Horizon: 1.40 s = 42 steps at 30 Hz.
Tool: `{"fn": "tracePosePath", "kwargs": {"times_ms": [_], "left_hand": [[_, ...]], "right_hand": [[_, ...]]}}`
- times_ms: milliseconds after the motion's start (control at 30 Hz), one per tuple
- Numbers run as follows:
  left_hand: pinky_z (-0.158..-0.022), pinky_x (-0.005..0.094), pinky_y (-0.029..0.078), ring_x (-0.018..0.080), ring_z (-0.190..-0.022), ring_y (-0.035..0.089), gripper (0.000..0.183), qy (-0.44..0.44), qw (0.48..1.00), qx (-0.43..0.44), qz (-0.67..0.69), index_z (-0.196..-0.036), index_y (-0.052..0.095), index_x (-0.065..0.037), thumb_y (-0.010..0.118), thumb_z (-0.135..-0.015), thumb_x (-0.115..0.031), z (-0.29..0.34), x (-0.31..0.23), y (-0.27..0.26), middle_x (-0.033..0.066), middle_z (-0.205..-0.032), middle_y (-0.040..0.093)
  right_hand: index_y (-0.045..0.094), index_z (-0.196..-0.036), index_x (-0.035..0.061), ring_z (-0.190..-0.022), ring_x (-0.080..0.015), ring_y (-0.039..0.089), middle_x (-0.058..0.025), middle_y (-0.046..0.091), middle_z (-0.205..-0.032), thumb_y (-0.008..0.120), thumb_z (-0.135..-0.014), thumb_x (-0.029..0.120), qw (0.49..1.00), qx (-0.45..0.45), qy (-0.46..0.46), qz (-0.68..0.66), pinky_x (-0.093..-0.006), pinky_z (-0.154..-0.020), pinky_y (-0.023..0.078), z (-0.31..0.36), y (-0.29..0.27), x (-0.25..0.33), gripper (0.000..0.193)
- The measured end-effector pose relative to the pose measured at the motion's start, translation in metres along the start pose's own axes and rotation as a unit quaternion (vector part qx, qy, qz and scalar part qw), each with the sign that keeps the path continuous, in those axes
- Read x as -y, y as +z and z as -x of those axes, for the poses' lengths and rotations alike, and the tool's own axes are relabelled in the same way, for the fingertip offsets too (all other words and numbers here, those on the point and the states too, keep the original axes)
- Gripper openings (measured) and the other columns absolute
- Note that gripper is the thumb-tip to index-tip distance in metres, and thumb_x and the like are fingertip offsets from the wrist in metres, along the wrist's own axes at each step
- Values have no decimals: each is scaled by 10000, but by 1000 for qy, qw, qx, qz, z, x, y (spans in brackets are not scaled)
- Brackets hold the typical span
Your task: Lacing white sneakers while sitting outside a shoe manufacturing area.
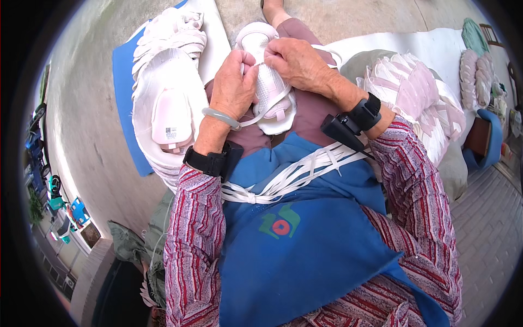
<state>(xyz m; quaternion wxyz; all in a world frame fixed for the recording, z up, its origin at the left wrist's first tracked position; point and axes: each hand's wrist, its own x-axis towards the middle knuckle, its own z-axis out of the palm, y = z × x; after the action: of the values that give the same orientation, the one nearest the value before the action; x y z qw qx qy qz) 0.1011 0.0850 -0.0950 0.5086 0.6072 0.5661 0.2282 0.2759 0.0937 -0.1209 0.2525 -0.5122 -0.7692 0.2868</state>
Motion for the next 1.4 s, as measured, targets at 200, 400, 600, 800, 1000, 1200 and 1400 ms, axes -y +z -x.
{"fn": "tracePosePath", "kwargs": {"times_ms": [200,400,600,800,1000,1200,1400], "left_hand": [[-439,270,501,146,-518,599,156,-36,998,-2,42,-1017,508,8,575,-885,-43,-1,0,0,93,-822,564],[-500,250,538,128,-596,630,241,-69,995,-5,73,-1077,484,26,585,-862,-15,0,5,-3,75,-849,583],[-499,253,537,126,-594,628,164,-114,990,-18,81,-1026,519,11,570,-872,-16,1,-1,-2,81,-843,585],[-457,273,516,137,-560,592,69,-26,1000,-16,0,-941,550,1,573,-883,-27,0,-6,-4,94,-807,582],[-428,234,444,82,-496,496,61,62,986,27,-149,-930,549,-33,586,-911,-77,-9,0,-15,10,-629,511],[-536,299,455,143,-568,542,64,-29,996,-5,-83,-863,553,-21,588,-870,-75,30,-22,-46,65,-669,549],[-416,164,385,29,-463,444,110,-85,992,-33,92,-995,542,-56,560,-969,-161,51,-16,-31,-28,-620,497]], "right_hand": [[601,-796,17,-809,-365,615,-168,598,-822,582,-838,103,996,-59,-60,-8,-443,-694,506,2,-4,3,97],[589,-888,37,-845,-348,615,-142,589,-878,609,-784,38,994,-81,-69,-1,-426,-689,515,4,3,13,106],[557,-917,20,-848,-346,618,-144,583,-893,608,-756,6,994,-91,-58,33,-405,-678,515,12,7,22,169],[585,-1057,54,-849,-345,615,-148,591,-868,583,-813,19,994,-88,-34,57,-419,-708,503,11,7,23,247],[584,-1020,47,-811,-337,609,-132,590,-898,601,-782,12,982,-159,-78,65,-429,-705,501,16,2,18,241],[580,-1100,55,-806,-327,616,-130,581,-952,616,-810,37,990,-123,-57,-27,-408,-679,522,24,-21,31,293],[566,-1068,46,-822,-326,626,-132,590,-969,569,-857,75,991,-28,-103,-76,-398,-687,534,20,20,58,213]]}}
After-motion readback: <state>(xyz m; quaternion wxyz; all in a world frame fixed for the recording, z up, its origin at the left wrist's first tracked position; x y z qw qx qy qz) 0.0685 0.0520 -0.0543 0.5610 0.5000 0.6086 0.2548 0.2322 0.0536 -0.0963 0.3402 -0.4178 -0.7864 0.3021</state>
